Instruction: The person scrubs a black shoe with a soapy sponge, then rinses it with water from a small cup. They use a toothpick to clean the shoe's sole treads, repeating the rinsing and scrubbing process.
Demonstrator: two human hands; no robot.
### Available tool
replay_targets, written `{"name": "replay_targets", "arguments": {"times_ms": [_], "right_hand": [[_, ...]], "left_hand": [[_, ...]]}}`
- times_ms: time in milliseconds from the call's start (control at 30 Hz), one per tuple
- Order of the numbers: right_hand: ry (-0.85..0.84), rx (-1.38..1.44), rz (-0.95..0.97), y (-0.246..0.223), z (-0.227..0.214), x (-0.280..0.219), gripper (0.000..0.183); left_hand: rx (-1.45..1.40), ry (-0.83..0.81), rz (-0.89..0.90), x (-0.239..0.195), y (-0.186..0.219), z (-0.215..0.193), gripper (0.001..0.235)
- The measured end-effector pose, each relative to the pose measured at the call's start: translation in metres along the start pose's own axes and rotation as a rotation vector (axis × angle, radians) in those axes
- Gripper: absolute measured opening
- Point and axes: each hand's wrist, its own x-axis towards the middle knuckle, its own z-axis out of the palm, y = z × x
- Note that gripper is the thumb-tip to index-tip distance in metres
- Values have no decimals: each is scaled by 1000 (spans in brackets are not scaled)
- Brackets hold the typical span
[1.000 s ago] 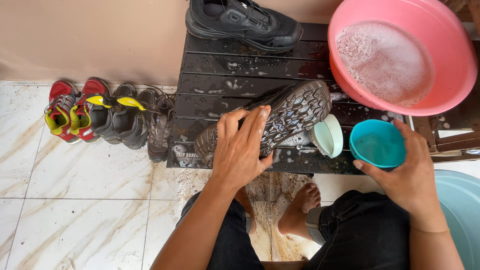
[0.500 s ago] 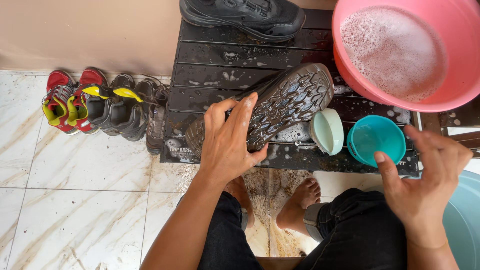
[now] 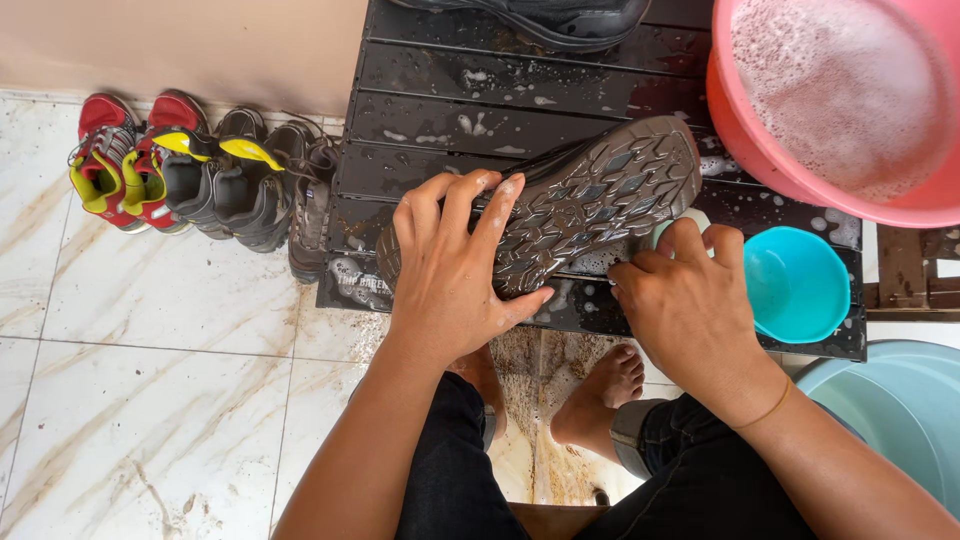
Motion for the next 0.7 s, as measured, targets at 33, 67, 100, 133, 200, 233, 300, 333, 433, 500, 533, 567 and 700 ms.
{"name": "replay_targets", "arguments": {"times_ms": [33, 67, 100, 133, 200, 233, 300, 333, 433, 500, 533, 567, 700], "right_hand": [[-6, -1, 4, 1, -1, 0, 29], [21, 33, 9, 3, -3, -1, 30], [55, 65, 14, 5, -4, 0, 31], [54, 62, 17, 13, -14, -4, 31], [44, 435, 100, 24, -32, -12, 6], [47, 436, 96, 26, -43, -11, 6], [89, 747, 205, 29, -65, -12, 7], [91, 746, 207, 25, -63, -7, 7], [191, 830, 148, 14, -56, 5, 8], [222, 844, 155, 5, -48, 11, 12], [223, 845, 153, 4, -45, 14, 12], [240, 896, 136, 3, -43, 15, 11], [288, 1040, 276, 4, -33, 12, 8]], "left_hand": [[-6, -3, 2, -1, -1, 0, 125], [-18, 0, 3, -1, -1, 0, 127], [-26, 7, 4, 0, -2, -1, 130], [-29, 9, 7, 2, 0, -1, 130], [24, -35, 15, 0, 0, -4, 133], [28, -33, 13, 0, 1, -5, 133], [55, -50, 34, 1, 6, -5, 132], [54, -49, 37, 0, 7, -5, 132], [2, 29, 55, 1, 11, -2, 119], [37, 67, 62, 1, 13, 0, 114], [39, 67, 60, 1, 15, 0, 114], [46, 72, 41, 1, 18, 1, 112], [68, 88, 11, 2, 26, 2, 110]]}}
